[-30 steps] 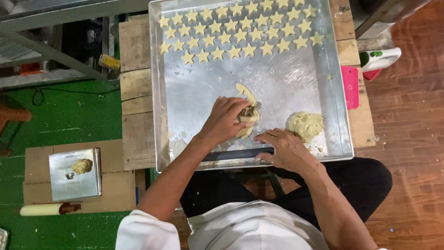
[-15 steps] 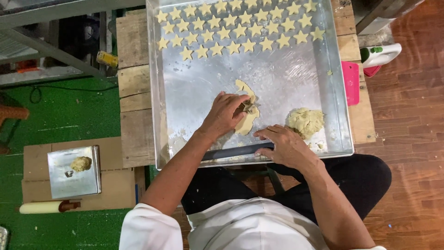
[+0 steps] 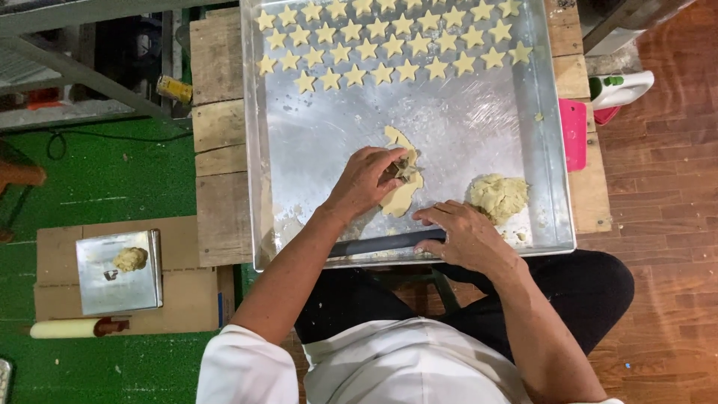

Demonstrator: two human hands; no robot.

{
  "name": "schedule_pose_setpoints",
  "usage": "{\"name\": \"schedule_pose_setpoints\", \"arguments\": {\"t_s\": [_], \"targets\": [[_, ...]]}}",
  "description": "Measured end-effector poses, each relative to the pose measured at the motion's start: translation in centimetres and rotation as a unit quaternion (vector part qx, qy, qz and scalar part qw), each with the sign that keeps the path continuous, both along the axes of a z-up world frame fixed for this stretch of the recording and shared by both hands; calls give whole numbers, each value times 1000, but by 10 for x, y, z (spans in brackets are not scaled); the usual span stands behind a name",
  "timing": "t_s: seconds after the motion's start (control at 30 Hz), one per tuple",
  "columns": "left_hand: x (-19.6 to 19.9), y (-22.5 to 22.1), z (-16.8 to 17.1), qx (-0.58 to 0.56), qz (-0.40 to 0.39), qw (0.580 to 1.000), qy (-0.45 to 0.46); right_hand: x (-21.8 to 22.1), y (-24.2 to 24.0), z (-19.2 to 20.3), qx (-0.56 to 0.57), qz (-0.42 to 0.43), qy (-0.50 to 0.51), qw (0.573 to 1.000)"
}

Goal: Using a star-shaped cookie cutter to stamp out cookies from dough and arranging them on a baking sheet.

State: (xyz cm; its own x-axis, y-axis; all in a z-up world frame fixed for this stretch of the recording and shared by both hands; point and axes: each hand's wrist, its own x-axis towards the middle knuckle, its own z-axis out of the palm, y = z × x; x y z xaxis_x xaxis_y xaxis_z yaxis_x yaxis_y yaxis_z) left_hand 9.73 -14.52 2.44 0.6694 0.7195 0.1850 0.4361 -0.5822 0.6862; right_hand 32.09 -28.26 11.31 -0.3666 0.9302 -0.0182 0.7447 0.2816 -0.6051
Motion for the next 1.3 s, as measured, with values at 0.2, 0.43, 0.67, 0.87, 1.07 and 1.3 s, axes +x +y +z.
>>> {"name": "schedule_pose_setpoints", "arguments": {"t_s": [0.2, 0.43, 0.67, 0.87, 1.07, 1.3], "targets": [[-4, -1, 15, 8, -6, 1000, -26, -5, 2, 10, 11, 47, -18, 999], [-43, -21, 93, -71, 47, 996, -27, 9, 1, -8, 58, 58, -109, 991], [-57, -46, 121, -103, 34, 973, 205, 27, 16, -10, 89, 2, -166, 982], [-41, -17, 120, -62, 83, 968, 227, 28, 46, 13, 106, -63, -182, 975], [-33, 3, 88, -15, 96, 969, 229, 26, 79, -11, 116, -147, -165, 968], [-32, 2, 38, 148, 125, 967, 166, 13, 95, 9, 126, -110, -235, 957]]}}
